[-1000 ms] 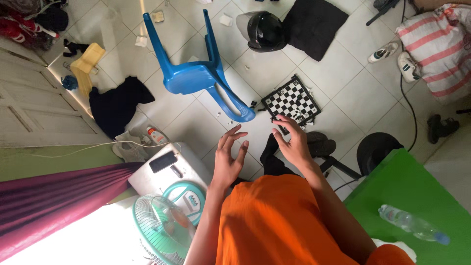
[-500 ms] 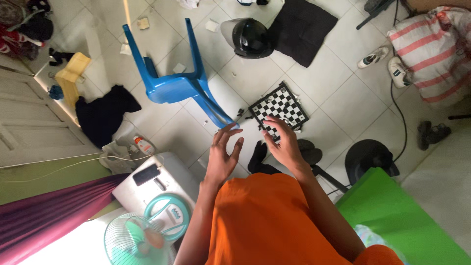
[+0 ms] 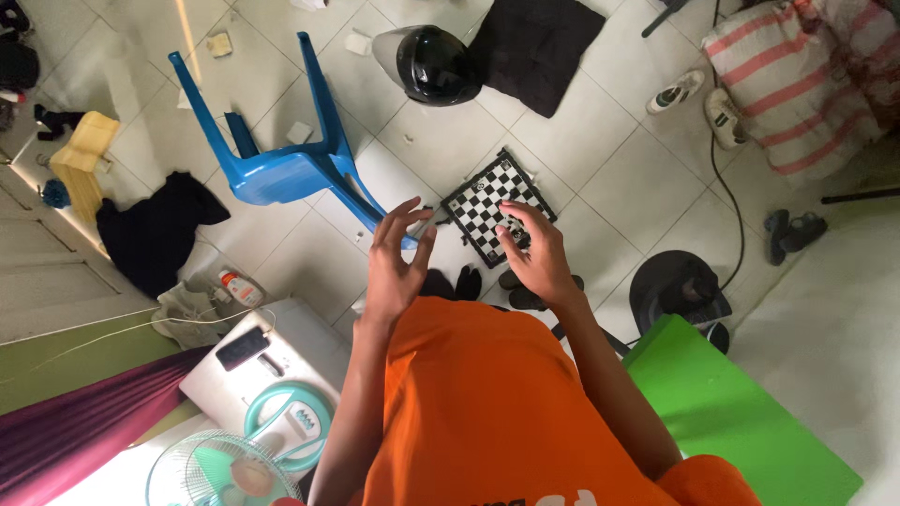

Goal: The person picks up a small teal and white electric fan from the floor and carries it across the room. They place the fan on top of a white mini-fridge near a window. Afterward, the person walks over to a pair of light blue sneakers on the floor and picks one up to inspect it.

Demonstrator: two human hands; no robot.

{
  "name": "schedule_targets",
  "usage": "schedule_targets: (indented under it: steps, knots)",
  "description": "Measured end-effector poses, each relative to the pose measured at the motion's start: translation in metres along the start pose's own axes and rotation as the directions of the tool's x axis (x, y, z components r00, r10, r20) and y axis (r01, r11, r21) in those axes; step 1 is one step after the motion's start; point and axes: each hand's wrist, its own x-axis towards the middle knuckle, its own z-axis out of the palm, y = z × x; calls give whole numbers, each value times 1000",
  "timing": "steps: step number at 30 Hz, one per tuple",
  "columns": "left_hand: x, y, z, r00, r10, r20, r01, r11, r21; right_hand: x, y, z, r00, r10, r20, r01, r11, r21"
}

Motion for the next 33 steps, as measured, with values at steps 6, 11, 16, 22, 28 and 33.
schedule_targets:
  steps: [6, 11, 16, 22, 28, 33]
  knots:
    - [16, 1, 14, 999, 17, 27, -17, 1000, 1, 2, 8, -7, 999, 14, -44, -11, 998, 70]
    - [25, 6, 24, 1000, 2, 9, -1, 1000, -11, 7, 12, -13, 999, 27, -24, -26, 999, 32]
    - [39, 2, 29, 1000, 6, 1, -6, 999, -43, 20, 17, -17, 1000, 15, -25, -14, 999, 30]
    - [63, -5, 26, 1000, 2, 3, -2, 1000, -31, 50, 22, -15, 1000, 21, 23, -21, 999, 35]
    - [87, -13, 16, 998, -48, -46, 46, 997, -56, 91, 21, -4, 995, -19, 100, 15, 999, 44]
    - [111, -23, 8, 995, -84, -45, 81, 994, -72, 125, 16, 5, 991, -20, 129, 15, 999, 43]
